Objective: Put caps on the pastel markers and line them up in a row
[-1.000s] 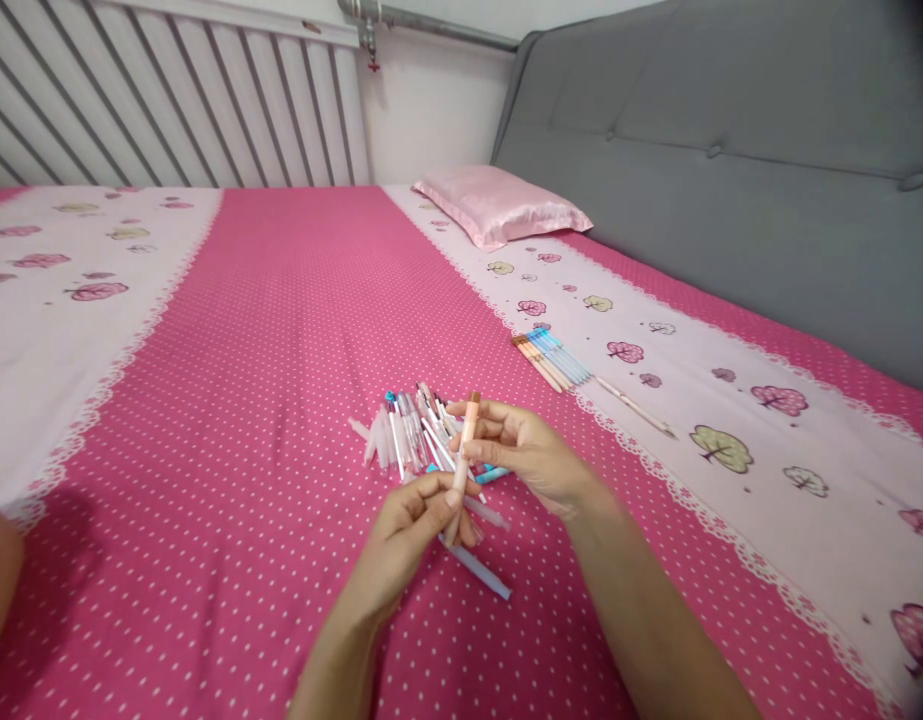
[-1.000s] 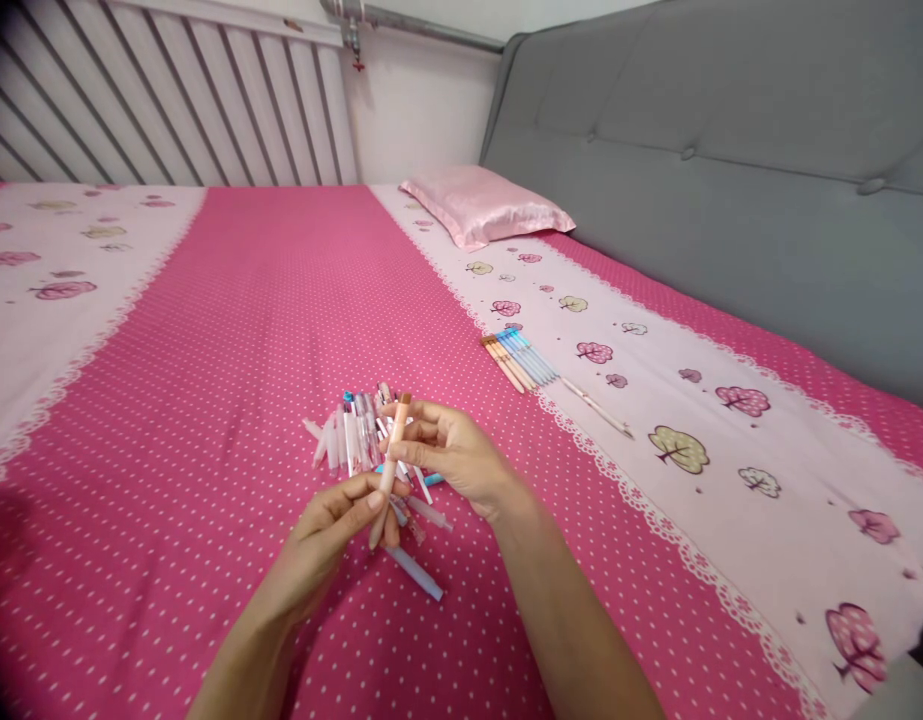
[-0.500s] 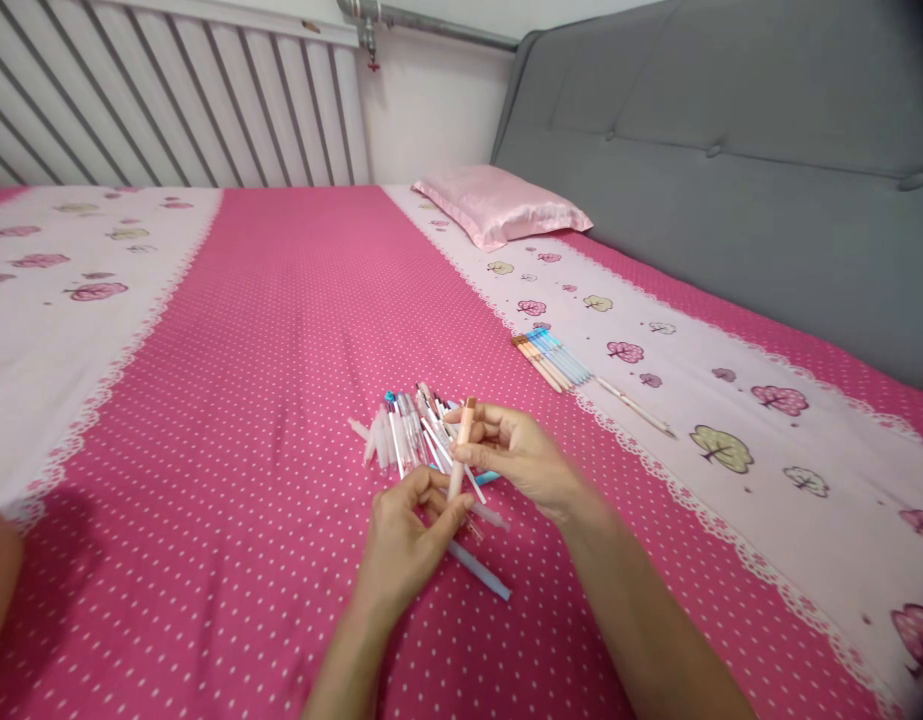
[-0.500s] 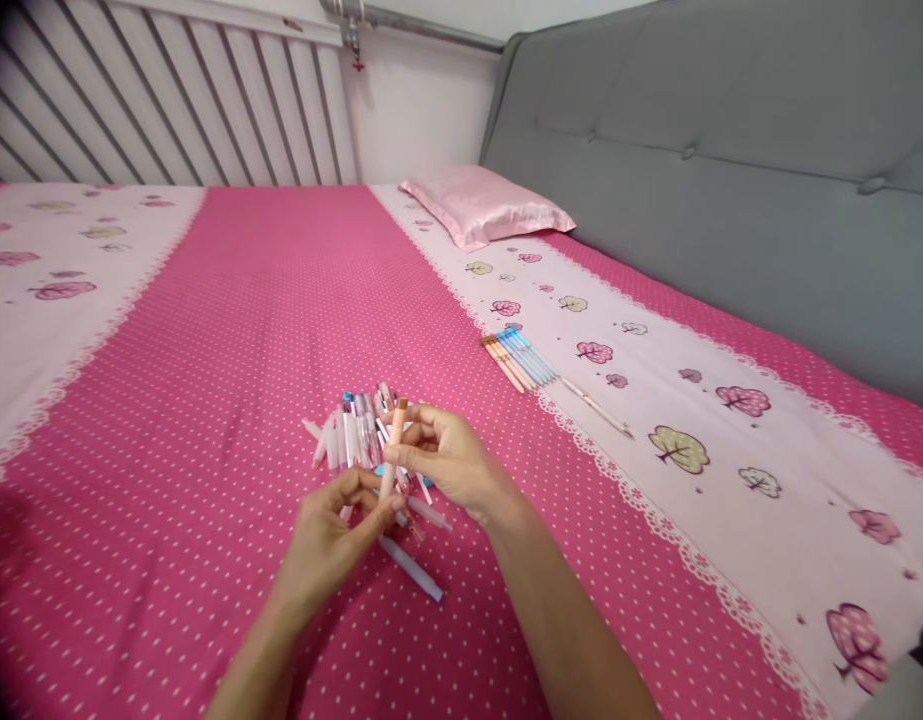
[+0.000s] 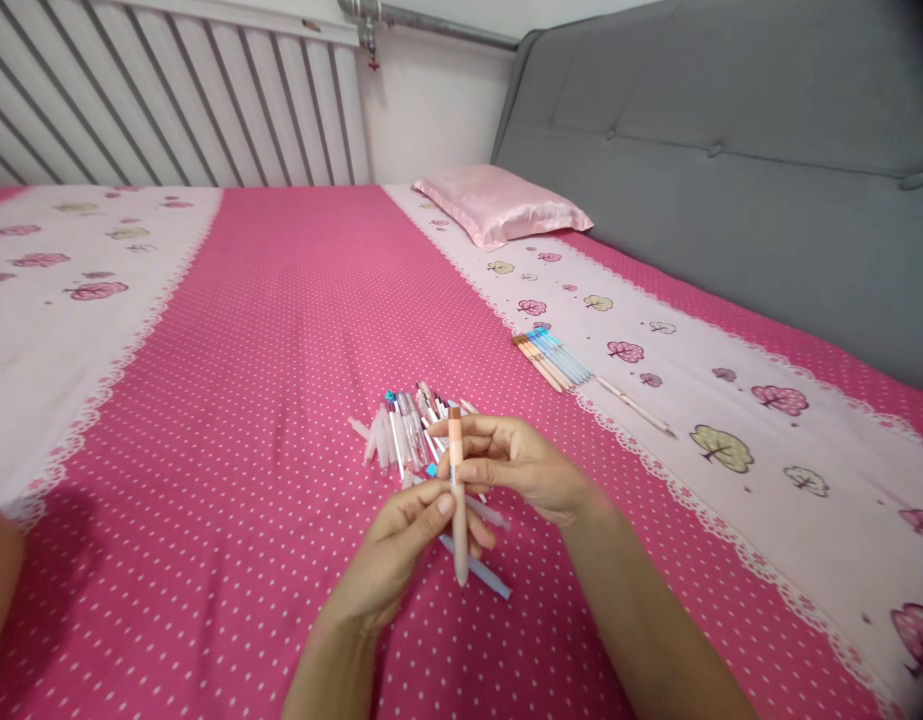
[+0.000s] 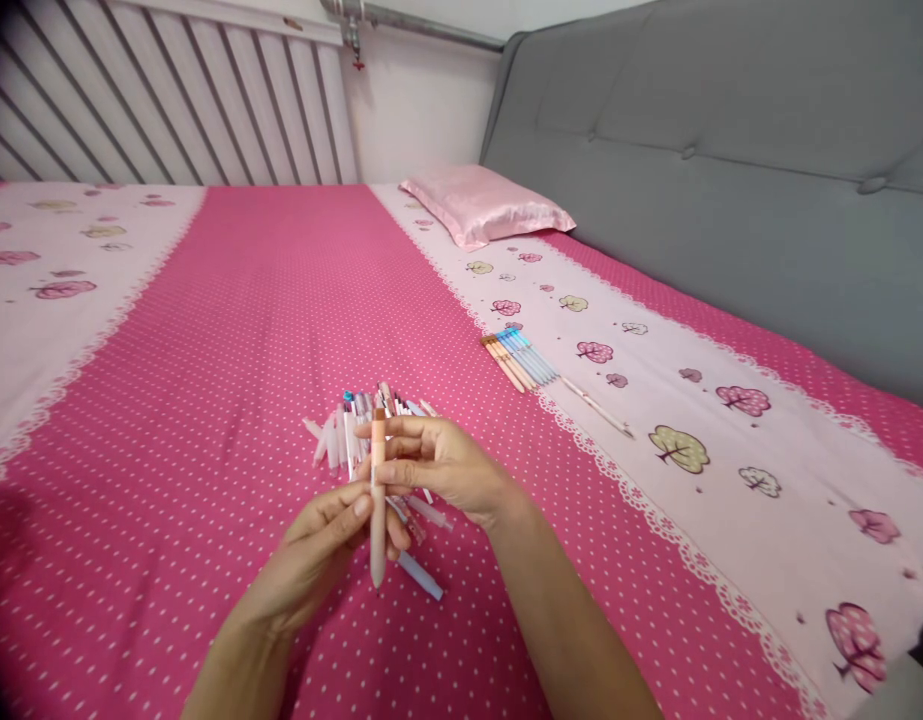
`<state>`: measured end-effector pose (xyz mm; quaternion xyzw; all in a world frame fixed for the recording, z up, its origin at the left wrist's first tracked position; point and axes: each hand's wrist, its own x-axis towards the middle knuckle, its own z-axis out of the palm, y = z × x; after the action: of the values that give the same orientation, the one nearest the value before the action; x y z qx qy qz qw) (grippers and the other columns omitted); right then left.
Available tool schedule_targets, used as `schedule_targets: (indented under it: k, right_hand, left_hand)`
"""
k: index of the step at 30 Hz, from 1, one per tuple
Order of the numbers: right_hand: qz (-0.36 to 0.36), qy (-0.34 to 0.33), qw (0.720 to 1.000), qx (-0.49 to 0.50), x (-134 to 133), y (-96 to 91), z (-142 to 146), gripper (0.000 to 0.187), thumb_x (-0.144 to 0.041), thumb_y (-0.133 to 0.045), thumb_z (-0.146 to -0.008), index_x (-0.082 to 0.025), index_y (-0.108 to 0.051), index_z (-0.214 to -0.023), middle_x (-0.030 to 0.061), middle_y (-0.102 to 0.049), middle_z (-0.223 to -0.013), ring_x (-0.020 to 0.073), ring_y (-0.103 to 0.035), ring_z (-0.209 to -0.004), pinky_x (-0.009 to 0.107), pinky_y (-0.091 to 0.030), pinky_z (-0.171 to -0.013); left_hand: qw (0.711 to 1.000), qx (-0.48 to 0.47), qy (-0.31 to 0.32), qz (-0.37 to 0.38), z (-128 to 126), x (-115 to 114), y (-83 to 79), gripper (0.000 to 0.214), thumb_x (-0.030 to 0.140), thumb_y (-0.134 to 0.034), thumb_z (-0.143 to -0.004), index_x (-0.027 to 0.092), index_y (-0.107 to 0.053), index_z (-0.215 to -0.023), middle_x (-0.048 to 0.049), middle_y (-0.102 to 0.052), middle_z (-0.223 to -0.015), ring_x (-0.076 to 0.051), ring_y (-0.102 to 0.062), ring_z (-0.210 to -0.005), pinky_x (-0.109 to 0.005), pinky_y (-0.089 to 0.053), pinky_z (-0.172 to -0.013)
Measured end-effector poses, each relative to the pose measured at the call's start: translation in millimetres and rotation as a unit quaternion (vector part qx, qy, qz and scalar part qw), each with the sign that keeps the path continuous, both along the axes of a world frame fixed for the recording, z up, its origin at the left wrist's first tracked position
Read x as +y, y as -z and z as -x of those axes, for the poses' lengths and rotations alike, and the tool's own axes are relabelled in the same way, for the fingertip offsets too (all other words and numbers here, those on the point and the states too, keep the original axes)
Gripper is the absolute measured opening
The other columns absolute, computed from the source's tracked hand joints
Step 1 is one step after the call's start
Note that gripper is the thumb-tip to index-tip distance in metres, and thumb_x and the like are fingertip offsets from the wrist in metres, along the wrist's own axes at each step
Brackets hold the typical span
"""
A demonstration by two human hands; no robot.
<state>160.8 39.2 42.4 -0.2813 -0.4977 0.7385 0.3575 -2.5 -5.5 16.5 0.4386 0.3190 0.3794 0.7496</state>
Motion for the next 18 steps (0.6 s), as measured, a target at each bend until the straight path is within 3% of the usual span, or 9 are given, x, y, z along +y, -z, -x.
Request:
schedule_targets:
  k: [4, 9, 18]
  right_hand:
    - [-0.005, 0.004, 1.000, -0.011, -1.4, -2.0, -0.4, 0.040, -0.018, -0.071, -0.071, -0.019, -0.062, -0.110, -0.0007, -0.065, -0.079, 0.0066, -0.059, -0.066, 0.021, -0.048, -0.065]
    - [-0.024, 0.013, 0.999, -0.029, -0.8, -0.1, -0.3, 0.036, -0.020, -0.071, -0.071, -0.018, -0.064, -0.106, -0.0016, -0.063, -0.076, 0.0058, -0.057, -0.063, 0.020, -0.047, -0.064]
    - [-0.059, 0.030, 0.995, -0.073, -0.7, -0.5, 2.2, 0.036, -0.023, -0.071, -0.070, -0.019, -0.064, -0.106, 0.0001, -0.065, -0.080, 0.0106, -0.061, -0.076, 0.026, -0.049, -0.074]
  left_hand:
    - [1.000, -0.006, 0.005, 0.000, 2.0, 2.2, 2.2, 0.026, 0.035, -0.055, -0.084, 0.013, -0.065, -0.092, -0.0084, -0.068, -0.073, -0.014, -0.061, -0.063, -0.024, -0.048, -0.056]
    - [0.999, 0.013, -0.026, -0.023, 2.7, 4.6, 3.4, 0.021, 0.032, -0.060, -0.081, 0.011, -0.066, -0.083, -0.0066, -0.068, -0.069, -0.011, -0.059, -0.055, -0.024, -0.048, -0.056]
    - [0.995, 0.045, -0.071, -0.047, -1.1, 7.6, 6.2, 0.020, 0.032, -0.066, -0.075, 0.013, -0.062, -0.072, -0.0015, -0.063, -0.050, -0.011, -0.058, -0.048, -0.024, -0.046, -0.055]
